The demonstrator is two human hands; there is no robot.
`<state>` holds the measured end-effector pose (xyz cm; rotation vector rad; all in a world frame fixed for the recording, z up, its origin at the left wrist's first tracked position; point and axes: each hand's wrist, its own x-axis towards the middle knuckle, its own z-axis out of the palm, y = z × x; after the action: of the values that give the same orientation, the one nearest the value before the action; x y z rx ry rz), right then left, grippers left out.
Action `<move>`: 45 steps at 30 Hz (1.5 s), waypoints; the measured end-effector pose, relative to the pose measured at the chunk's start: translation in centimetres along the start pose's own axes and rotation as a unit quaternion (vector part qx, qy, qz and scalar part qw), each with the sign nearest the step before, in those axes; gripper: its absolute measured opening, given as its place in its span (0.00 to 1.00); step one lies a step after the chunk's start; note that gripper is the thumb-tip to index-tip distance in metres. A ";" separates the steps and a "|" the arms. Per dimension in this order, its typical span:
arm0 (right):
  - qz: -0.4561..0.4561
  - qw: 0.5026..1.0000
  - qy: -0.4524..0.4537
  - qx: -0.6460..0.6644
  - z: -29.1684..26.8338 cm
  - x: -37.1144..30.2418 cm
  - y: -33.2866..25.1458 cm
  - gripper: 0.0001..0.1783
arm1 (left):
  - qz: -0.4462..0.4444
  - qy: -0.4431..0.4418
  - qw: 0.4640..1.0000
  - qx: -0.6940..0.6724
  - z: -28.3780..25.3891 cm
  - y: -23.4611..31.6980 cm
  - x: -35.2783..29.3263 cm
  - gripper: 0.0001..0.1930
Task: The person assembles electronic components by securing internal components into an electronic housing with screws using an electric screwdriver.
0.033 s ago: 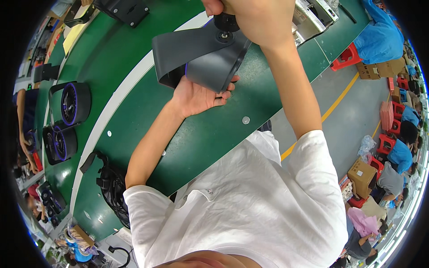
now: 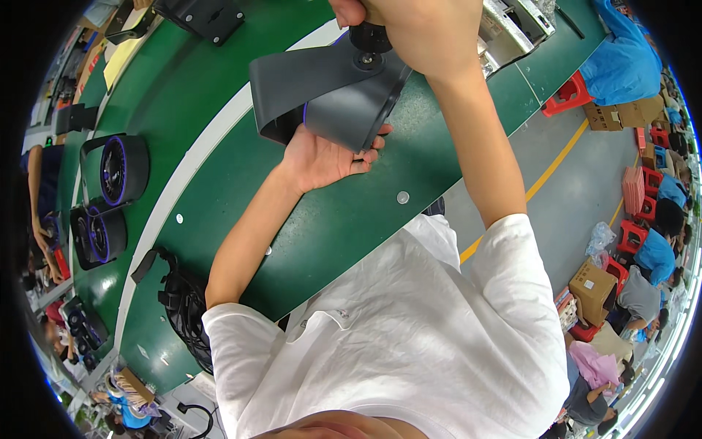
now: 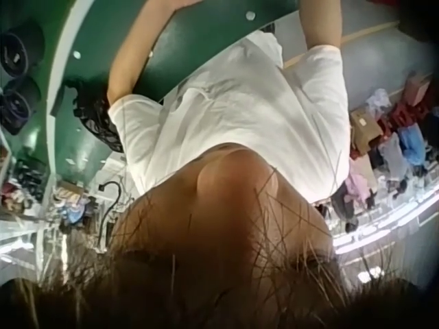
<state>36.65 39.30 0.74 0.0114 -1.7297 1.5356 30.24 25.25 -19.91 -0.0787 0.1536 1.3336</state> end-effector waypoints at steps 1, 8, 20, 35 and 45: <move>0.001 1.000 0.000 0.002 0.1 0.1 0.0 0.36 | 0.001 0.002 1.000 -0.001 -0.1 0.0 0.0 0.36; 0.014 0.998 0.032 0.047 0.2 -0.3 -0.1 0.37 | 0.001 0.090 0.995 -0.029 1.2 1.6 -1.3 0.37; 0.024 0.992 0.117 0.048 -7.4 -7.9 9.6 0.34 | 0.241 0.508 0.583 0.586 2.2 22.9 -24.1 0.32; 0.102 0.990 0.094 -0.025 -7.2 -10.3 10.8 0.36 | 0.394 0.284 0.154 0.861 7.8 33.7 -17.5 0.34; 0.043 0.994 0.104 -0.010 -9.1 -11.2 11.8 0.43 | 0.282 0.317 0.252 0.870 7.0 33.8 -15.5 0.29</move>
<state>43.32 44.60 -15.81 -0.2285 -1.5963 1.5231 -5.69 19.30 -9.52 1.5249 2.5060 0.9321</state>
